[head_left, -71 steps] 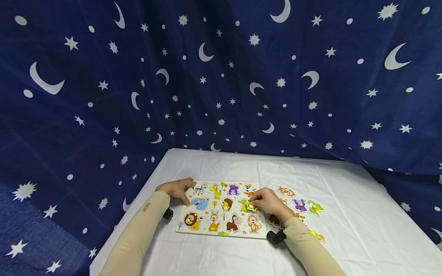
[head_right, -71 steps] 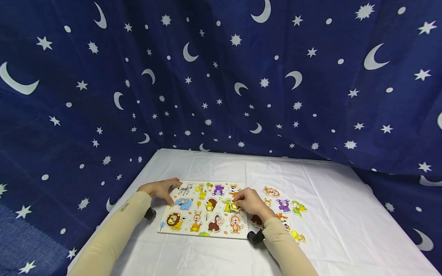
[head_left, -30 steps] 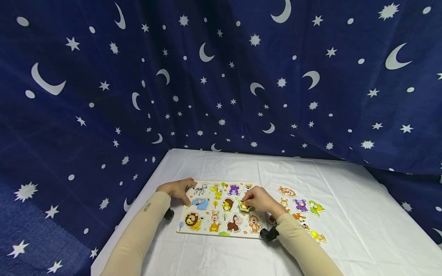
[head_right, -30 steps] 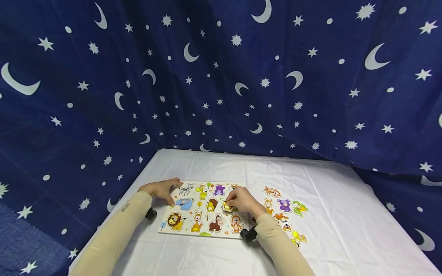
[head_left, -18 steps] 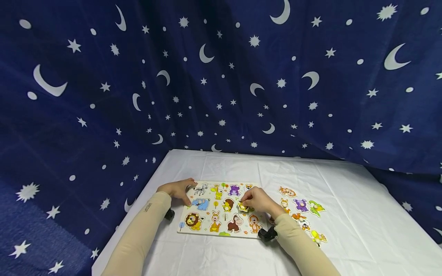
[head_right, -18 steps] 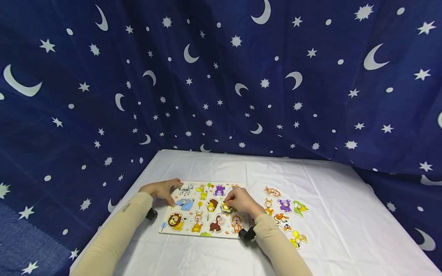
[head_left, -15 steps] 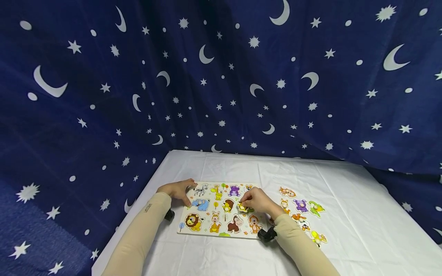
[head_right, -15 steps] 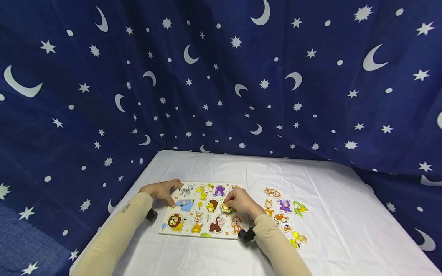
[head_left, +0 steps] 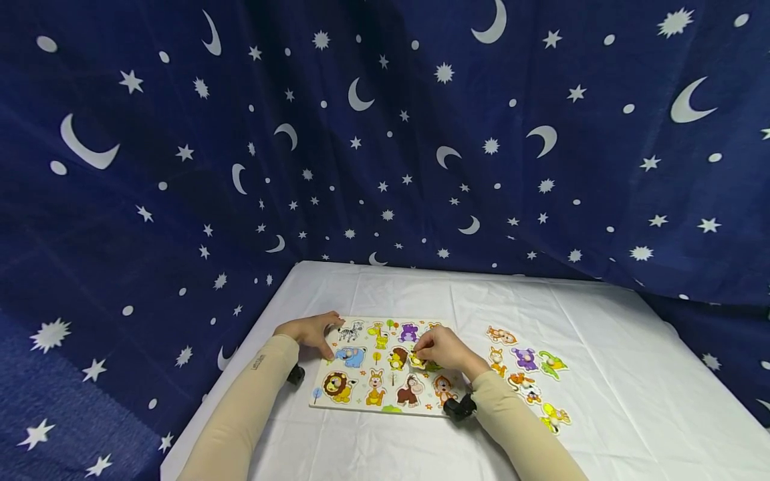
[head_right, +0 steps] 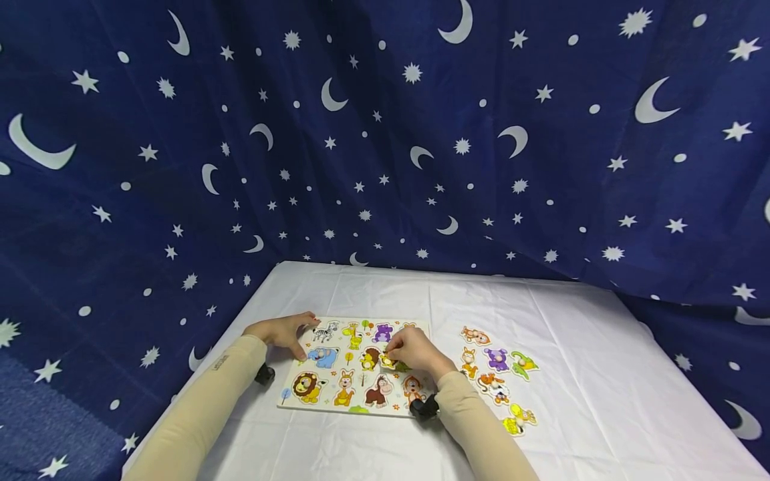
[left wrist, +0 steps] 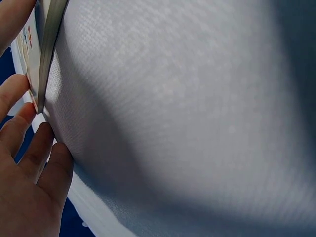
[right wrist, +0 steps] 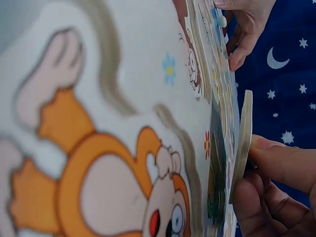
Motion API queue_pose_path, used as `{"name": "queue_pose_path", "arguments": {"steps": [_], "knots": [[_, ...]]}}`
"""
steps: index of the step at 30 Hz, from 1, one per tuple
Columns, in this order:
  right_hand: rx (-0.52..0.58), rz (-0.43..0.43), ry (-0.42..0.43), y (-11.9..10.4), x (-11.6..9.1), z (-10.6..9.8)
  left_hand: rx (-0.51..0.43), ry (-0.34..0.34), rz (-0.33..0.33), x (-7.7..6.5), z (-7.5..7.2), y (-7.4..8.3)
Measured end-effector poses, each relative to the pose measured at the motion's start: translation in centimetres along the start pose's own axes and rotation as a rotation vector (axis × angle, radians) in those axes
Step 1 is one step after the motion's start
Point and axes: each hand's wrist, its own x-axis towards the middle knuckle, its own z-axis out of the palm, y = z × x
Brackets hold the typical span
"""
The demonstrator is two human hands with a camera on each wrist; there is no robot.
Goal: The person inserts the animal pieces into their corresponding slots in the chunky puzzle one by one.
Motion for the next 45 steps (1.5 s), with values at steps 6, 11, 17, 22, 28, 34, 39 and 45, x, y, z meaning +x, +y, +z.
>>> {"name": "queue_pose_path", "arguments": {"steps": [6, 11, 17, 22, 28, 34, 39, 45], "knots": [[-0.017, 0.005, 0.016, -0.3, 0.3, 0.2, -0.002, 0.001, -0.002, 0.0, -0.1, 0.1], [-0.008, 0.006, 0.008, -0.5, 0.4, 0.5, 0.001, -0.002, 0.005, 0.0, 0.0, 0.1], [0.017, 0.0, -0.002, -0.8, 0.9, 0.9, -0.021, 0.007, -0.01, -0.2, -0.1, 0.2], [0.042, 0.002, -0.02, -1.0, 1.1, 1.3, 0.001, 0.001, 0.0, -0.1, 0.0, 0.0], [0.035, -0.008, -0.023, -1.1, 1.3, 1.6, 0.005, 0.001, -0.003, -0.1, 0.1, -0.1], [0.024, -0.01, -0.024, -1.3, 1.4, 1.8, 0.023, 0.008, 0.012, 0.0, 0.1, -0.2], [0.012, 0.011, -0.025, -1.5, 1.6, 2.0, 0.028, 0.002, 0.033, 0.1, 0.1, -0.2], [-0.007, 0.014, -0.014, -1.5, 1.9, 2.2, 0.045, 0.005, 0.022, 0.1, 0.0, 0.1]]}}
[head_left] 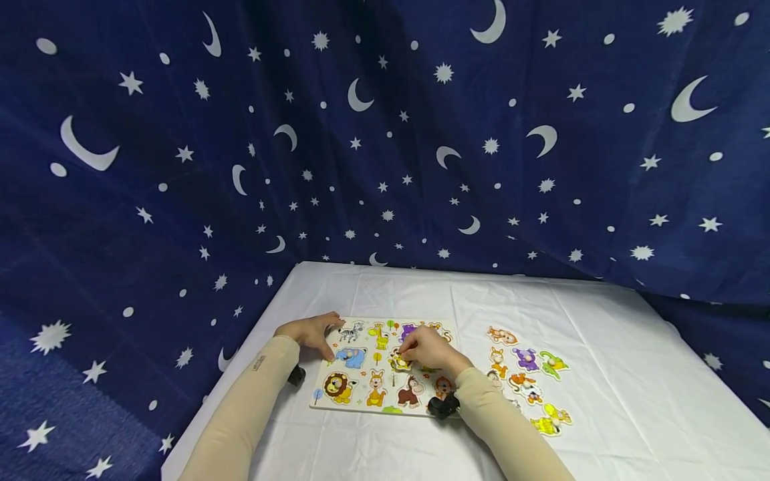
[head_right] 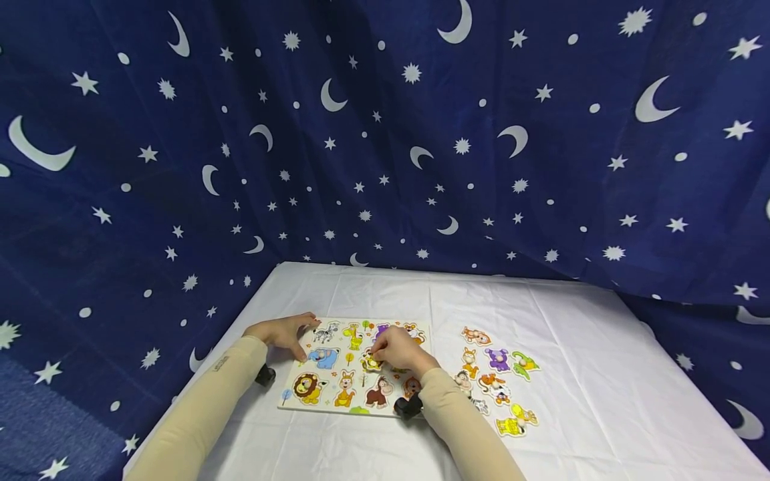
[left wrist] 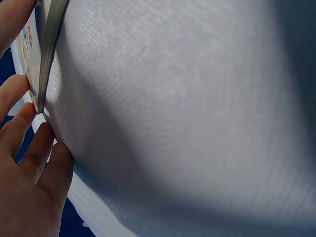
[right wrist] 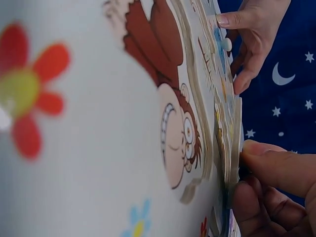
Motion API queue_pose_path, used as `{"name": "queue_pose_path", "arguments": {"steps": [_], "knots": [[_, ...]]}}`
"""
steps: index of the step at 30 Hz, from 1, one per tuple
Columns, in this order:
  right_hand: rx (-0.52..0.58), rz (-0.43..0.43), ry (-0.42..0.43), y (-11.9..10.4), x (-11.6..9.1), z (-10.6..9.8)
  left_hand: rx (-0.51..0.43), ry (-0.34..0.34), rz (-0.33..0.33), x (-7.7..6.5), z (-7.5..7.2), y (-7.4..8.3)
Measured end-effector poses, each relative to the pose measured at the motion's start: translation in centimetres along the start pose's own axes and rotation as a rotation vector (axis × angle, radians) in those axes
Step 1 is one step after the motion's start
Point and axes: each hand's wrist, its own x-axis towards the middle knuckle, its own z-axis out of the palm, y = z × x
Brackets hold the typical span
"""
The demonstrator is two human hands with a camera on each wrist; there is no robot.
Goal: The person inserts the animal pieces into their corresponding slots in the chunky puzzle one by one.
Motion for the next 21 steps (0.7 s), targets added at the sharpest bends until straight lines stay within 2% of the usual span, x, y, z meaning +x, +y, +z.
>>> {"name": "queue_pose_path", "arguments": {"steps": [5, 11, 21], "knots": [[-0.001, -0.008, -0.006, 0.04, 0.29, 0.11, -0.032, 0.002, -0.027, -0.08, -0.04, 0.14], [-0.009, -0.005, -0.017, -0.07, 0.48, 0.22, -0.021, -0.001, 0.004, -0.06, -0.03, 0.12], [-0.023, -0.019, -0.015, -0.41, 0.77, 0.49, -0.043, -0.008, 0.003, -0.22, -0.13, 0.16]]}}
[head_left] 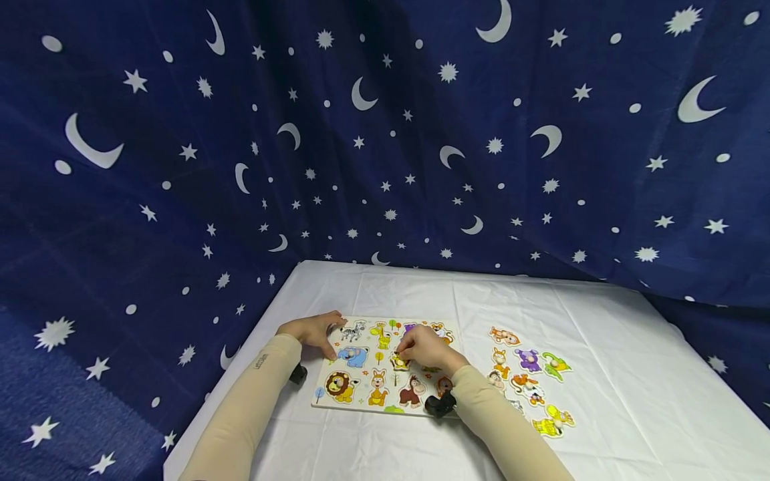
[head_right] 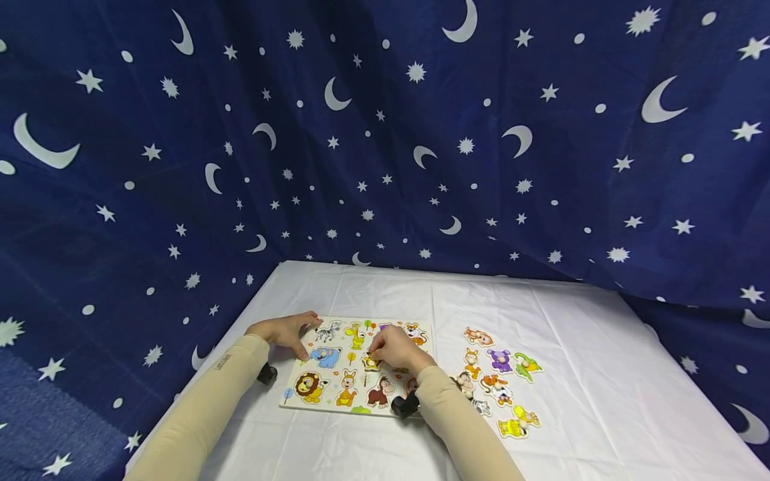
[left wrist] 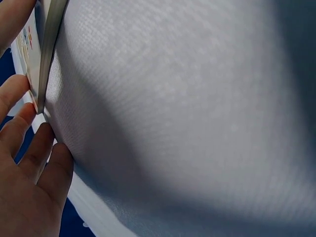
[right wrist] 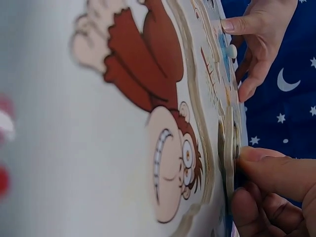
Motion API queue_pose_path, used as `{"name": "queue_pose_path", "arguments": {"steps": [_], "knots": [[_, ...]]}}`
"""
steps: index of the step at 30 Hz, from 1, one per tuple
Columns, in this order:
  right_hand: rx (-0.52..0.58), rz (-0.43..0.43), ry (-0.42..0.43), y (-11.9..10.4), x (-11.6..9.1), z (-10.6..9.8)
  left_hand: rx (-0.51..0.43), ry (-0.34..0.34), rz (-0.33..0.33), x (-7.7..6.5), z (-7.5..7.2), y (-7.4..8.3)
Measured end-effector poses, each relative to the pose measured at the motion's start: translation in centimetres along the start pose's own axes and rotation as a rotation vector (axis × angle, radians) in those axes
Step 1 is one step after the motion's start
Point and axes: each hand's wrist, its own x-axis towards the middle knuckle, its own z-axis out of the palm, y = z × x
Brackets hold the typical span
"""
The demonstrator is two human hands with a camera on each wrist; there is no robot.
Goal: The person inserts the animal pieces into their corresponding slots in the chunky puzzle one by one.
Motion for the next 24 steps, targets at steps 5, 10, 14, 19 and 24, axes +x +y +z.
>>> {"name": "queue_pose_path", "arguments": {"steps": [5, 10, 14, 19, 24], "knots": [[-0.011, -0.013, -0.007, -0.08, 0.17, 0.09, -0.014, -0.001, -0.011, -0.05, 0.04, 0.14], [-0.005, -0.01, -0.026, -0.15, 0.43, 0.2, -0.013, -0.003, -0.013, -0.03, -0.01, 0.13], [0.006, 0.001, -0.033, -0.09, 0.5, 0.32, -0.007, 0.002, -0.01, -0.06, -0.03, 0.15], [0.005, 0.003, -0.031, -0.08, 0.41, 0.39, -0.014, -0.002, -0.004, 0.0, -0.05, 0.11], [0.013, 0.001, -0.029, -0.12, 0.38, 0.42, -0.014, 0.004, -0.005, 0.02, -0.01, -0.02]]}}
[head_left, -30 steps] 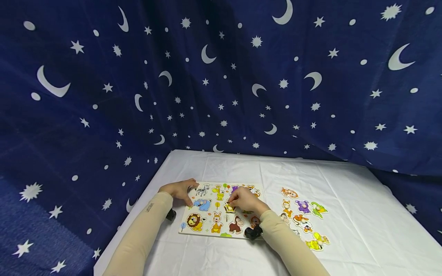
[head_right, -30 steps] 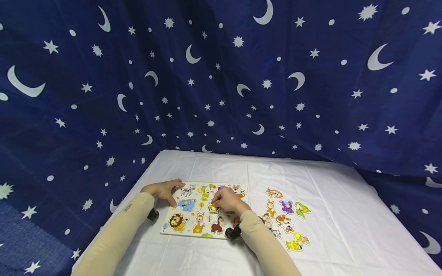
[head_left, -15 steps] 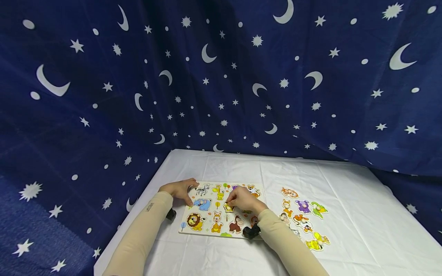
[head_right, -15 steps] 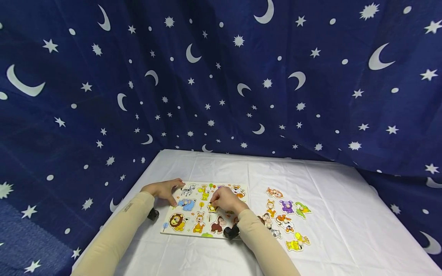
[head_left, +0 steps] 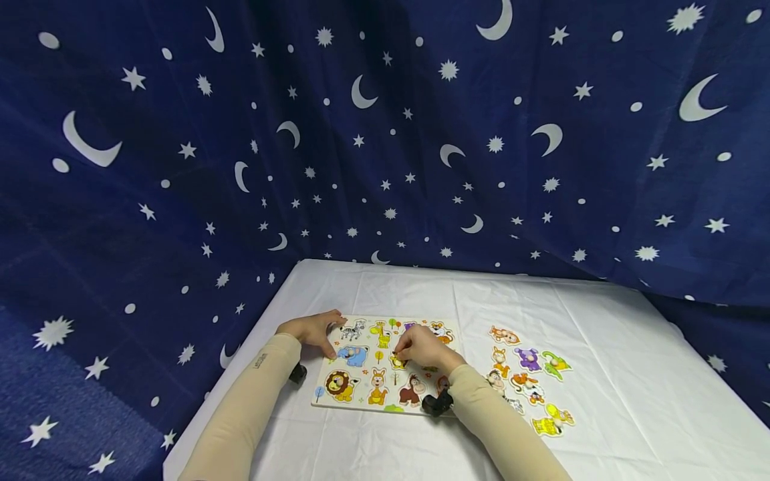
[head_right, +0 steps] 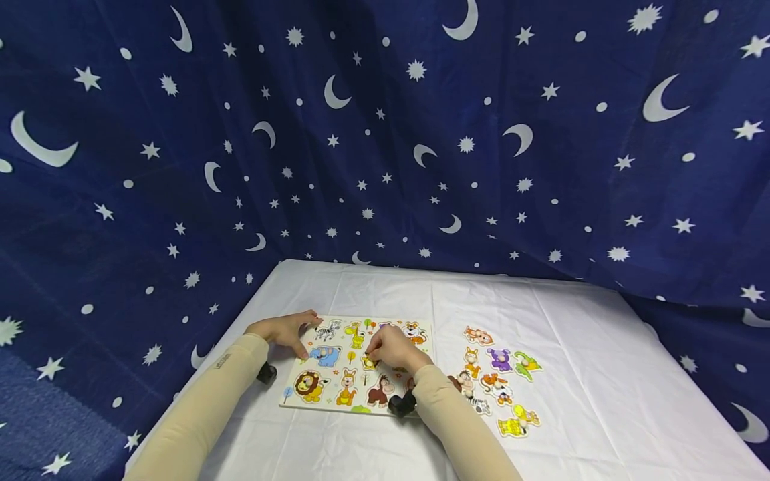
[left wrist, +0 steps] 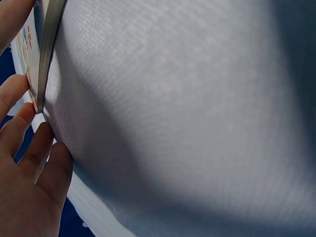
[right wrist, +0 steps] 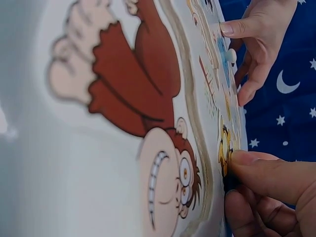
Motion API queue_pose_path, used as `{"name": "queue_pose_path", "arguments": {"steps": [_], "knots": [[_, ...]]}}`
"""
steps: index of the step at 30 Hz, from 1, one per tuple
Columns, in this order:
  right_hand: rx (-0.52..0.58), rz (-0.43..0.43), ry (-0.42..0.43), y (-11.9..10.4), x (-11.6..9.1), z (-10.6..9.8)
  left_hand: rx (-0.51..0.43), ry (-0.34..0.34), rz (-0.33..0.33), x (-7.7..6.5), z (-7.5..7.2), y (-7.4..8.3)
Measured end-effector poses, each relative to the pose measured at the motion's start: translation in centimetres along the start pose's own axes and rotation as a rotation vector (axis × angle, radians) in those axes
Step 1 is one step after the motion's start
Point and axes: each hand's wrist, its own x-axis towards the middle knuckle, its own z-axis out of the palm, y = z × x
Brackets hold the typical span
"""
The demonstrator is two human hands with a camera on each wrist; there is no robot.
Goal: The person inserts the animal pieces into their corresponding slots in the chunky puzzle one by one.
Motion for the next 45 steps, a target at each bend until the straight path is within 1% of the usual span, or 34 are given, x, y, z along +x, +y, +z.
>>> {"name": "queue_pose_path", "arguments": {"steps": [12, 17, 22, 28, 32, 35, 40, 42, 45], "knots": [[-0.027, 0.004, -0.005, 0.0, 0.1, 0.3, 0.021, 0.004, -0.037, -0.1, 0.3, -0.3], [-0.044, 0.005, -0.001, -0.2, 0.2, 0.3, 0.036, 0.002, -0.012, 0.0, 0.3, -0.6], [-0.057, 0.038, 0.011, -0.4, 0.0, 0.3, 0.046, -0.006, 0.0, 0.0, 0.3, -0.7], [-0.02, 0.101, 0.034, -0.4, -0.5, 0.0, 0.054, -0.005, -0.018, -0.2, 0.3, -0.5], [-0.012, 0.13, 0.048, -0.1, -1.0, -0.3, 0.048, -0.008, -0.021, -0.2, 0.2, -0.4], [-0.015, 0.134, 0.051, 0.3, -1.4, -0.7, 0.042, -0.013, -0.021, -0.3, 0.2, -0.3], [-0.053, 0.074, 0.066, 0.8, -2.0, -1.9, 0.05, -0.012, -0.025, -0.1, 0.0, -0.1], [-0.062, 0.061, 0.075, 1.0, -2.2, -2.3, 0.051, -0.011, -0.018, 0.0, -0.1, 0.0], [-0.053, 0.066, 0.072, 1.3, -2.7, -2.9, 0.031, -0.015, -0.012, 0.0, -0.2, 0.0]]}}
